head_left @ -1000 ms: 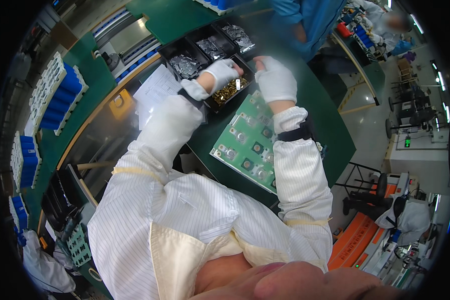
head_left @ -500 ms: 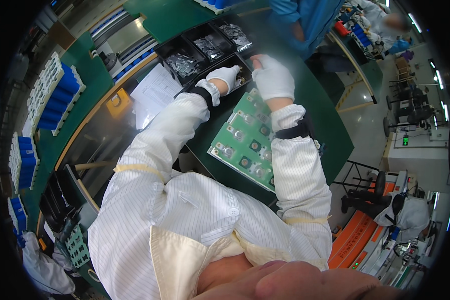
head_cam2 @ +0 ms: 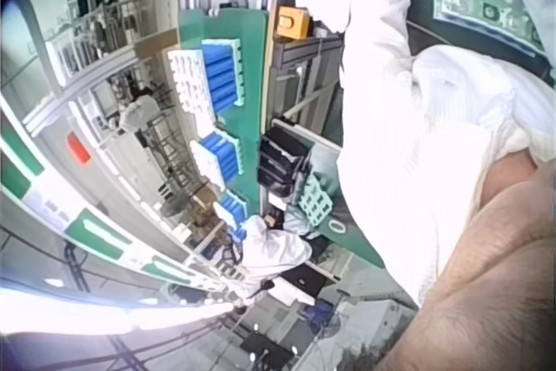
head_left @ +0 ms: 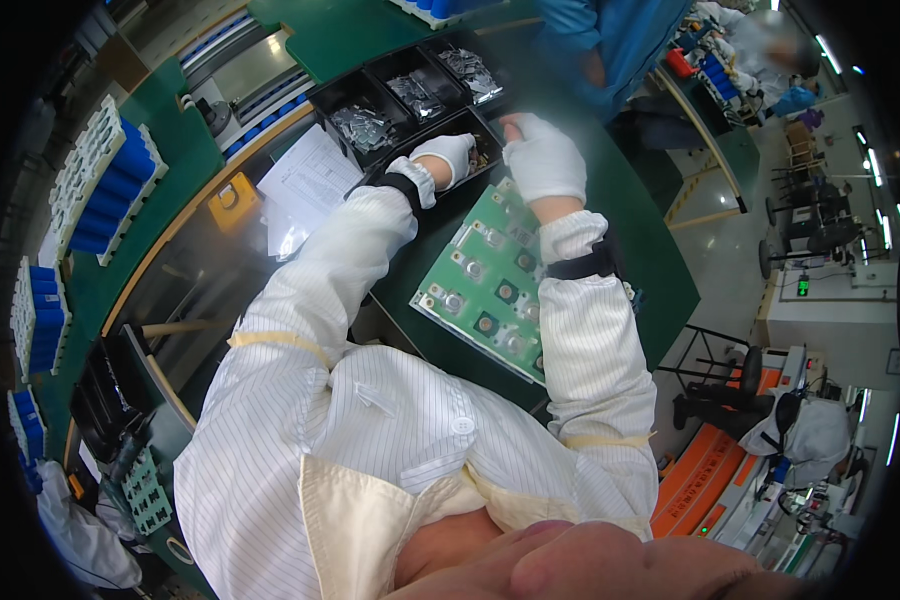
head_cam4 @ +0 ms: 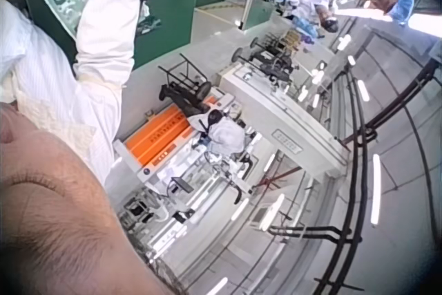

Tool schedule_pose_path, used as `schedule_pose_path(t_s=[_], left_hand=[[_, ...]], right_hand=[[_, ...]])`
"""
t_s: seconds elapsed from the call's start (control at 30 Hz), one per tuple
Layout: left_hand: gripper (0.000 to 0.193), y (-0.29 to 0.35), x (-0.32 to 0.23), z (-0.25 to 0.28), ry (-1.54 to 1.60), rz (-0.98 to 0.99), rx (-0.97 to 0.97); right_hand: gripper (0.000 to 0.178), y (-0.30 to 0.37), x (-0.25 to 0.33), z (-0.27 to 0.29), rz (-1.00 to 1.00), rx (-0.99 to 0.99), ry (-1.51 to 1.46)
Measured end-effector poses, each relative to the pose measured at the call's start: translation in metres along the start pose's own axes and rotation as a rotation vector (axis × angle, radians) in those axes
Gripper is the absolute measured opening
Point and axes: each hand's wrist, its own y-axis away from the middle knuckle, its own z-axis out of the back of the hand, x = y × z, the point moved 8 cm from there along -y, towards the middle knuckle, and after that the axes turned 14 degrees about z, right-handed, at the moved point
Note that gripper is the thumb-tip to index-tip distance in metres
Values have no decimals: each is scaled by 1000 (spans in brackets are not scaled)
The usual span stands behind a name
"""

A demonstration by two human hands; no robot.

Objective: Assembling battery packs by attaching a PCB bracket and securing it with an electric screwdriver.

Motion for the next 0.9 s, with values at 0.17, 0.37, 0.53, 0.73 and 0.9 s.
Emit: schedule_pose_path(t_s=[0.17,0.37,0.53,0.73,0.9], left_hand=[[21,19,7,34,538,98,-61],[20,69,-17,66,1294,59,168],[21,85,-15,61,1346,95,178],[19,96,-9,42,1376,122,220],[23,102,-14,26,1196,104,351]], right_hand=[[17,-2,-6,-3,-38,29,-42],[14,-9,-3,0,28,45,-205],[15,-5,7,9,116,71,-375],[14,7,10,2,41,237,-383],[14,4,4,11,51,-24,-434]])
